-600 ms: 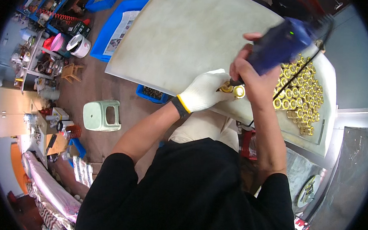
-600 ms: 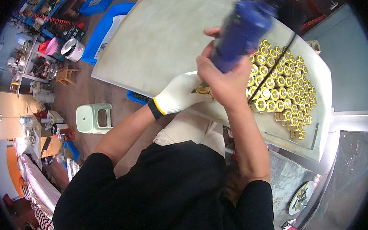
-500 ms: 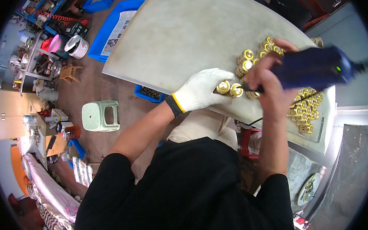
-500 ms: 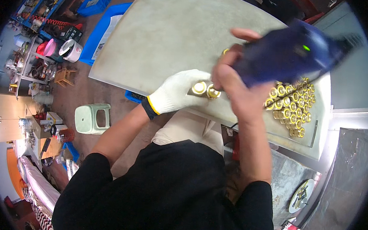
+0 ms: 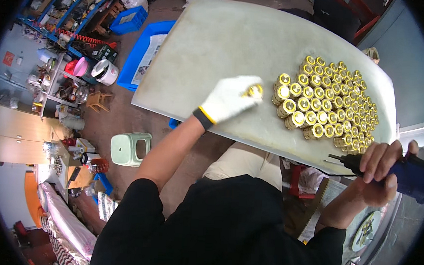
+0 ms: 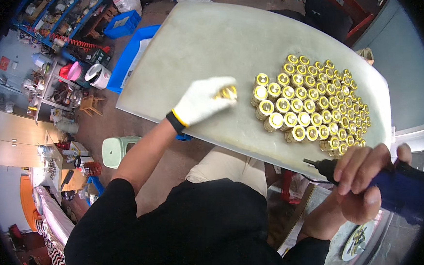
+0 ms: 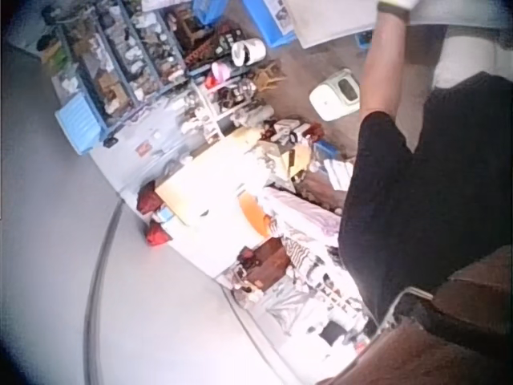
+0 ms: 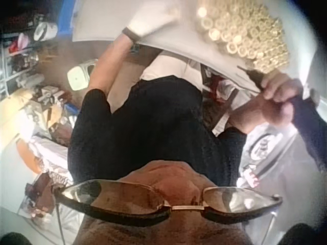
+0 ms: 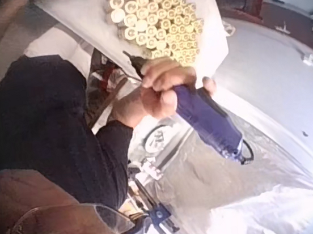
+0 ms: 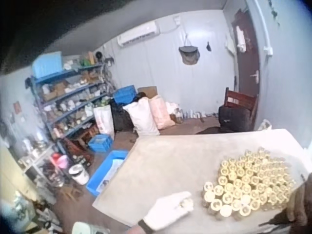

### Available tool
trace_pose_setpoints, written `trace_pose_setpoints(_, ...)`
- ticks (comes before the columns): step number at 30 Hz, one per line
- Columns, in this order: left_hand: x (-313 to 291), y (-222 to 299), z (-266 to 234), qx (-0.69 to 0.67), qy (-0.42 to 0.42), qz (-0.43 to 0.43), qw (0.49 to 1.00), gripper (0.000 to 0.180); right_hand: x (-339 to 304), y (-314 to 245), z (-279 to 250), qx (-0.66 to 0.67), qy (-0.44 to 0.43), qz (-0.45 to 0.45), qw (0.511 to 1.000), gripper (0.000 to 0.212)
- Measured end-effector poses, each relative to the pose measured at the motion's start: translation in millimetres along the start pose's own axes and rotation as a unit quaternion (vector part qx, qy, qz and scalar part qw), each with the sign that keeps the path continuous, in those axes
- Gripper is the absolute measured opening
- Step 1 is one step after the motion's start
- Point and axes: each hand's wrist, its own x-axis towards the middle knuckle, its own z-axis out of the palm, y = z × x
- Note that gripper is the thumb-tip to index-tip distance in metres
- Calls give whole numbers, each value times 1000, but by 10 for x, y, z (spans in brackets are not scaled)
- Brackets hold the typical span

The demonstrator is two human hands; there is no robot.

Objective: The person assembles small metal components by hand, joining them with screws using an electric screwdriver.

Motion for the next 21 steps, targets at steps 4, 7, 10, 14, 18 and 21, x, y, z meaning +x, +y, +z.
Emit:
trace_pose_setpoints(4,447,-397,-431,123,100,-60,986,52,-52,-124,-184,8,29,-30,999,74)
trace_pose_setpoints(7,697,-637,-561,145,128,-83,978,54,-81,-196,-296,-3,56,-54,997,72)
trace_pose_setpoints(10,788,-831,-492,122,142,-133,973,55,-131,-262,-376,9,85,-73,994,72)
trace_pose_setpoints(14,725,-829,-436,204,211,-79,953,61,-126,-368,-515,17,98,-72,992,62)
trace_pose_setpoints(18,700,-82,-157,94,172,-52,979,54,-117,-500,-604,35,106,-56,992,45)
trace_pose_setpoints(21,780,-89,290,-194,18,-63,979,46,-92,-503,-665,44,85,-53,994,43)
